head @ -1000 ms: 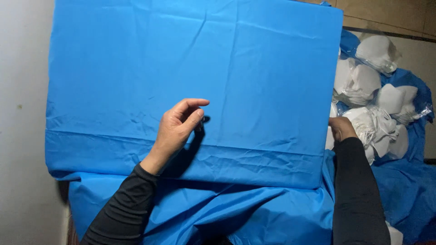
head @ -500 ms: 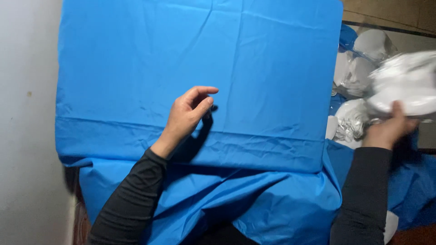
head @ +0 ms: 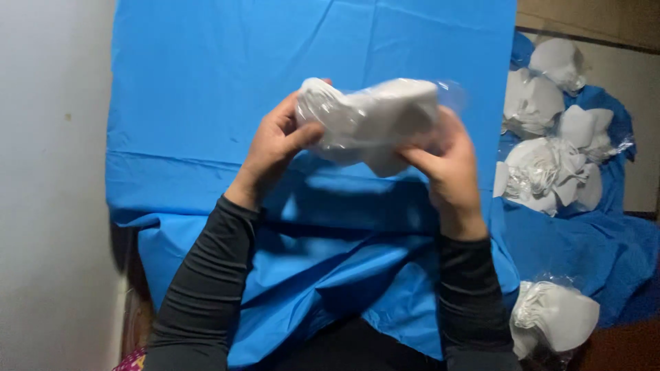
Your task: Packaging white face masks into clear plastic bags on a blue work surface.
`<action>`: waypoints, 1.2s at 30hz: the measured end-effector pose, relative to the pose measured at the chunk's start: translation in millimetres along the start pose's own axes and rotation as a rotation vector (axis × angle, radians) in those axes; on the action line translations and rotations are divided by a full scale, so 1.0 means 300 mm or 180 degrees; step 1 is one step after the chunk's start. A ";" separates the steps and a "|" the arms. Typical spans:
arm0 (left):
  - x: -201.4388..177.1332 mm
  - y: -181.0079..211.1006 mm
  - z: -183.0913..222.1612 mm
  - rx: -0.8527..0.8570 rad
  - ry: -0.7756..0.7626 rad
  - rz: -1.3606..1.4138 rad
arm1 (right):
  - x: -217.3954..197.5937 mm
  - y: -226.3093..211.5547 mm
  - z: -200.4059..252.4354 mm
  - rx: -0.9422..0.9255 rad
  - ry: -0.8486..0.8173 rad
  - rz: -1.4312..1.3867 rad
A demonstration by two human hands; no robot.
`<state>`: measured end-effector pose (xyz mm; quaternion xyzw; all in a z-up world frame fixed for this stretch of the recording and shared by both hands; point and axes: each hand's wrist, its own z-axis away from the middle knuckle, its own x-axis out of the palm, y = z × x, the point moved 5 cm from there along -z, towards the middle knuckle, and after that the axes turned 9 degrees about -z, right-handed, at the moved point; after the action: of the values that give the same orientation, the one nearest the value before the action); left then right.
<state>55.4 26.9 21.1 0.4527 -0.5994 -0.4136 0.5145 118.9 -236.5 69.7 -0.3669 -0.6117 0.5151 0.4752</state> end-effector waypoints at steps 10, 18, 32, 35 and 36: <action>-0.065 -0.067 -0.009 -0.0399 0.0926 0.0211 | 0.058 0.108 -0.018 0.0673 -0.0075 -0.0430; 0.014 0.145 0.009 -0.0671 0.0168 0.0270 | 0.017 0.015 -0.001 0.0534 -0.0874 0.0626; 0.194 -0.102 0.061 -0.2238 0.0103 0.1113 | 0.227 -0.129 0.047 0.0209 -0.1113 -0.0850; 0.103 -0.073 0.018 -0.1708 0.0630 0.0842 | 0.030 0.258 -0.045 0.0948 -0.0636 -0.1843; 0.088 -0.064 0.016 -0.1702 0.0633 0.0842 | 0.026 0.291 -0.038 0.0947 -0.0642 -0.1841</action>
<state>51.3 -3.4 8.5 0.2576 -0.4699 -0.4397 0.7208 124.2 -208.4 -14.1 -0.0521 -0.6526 0.4763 0.5870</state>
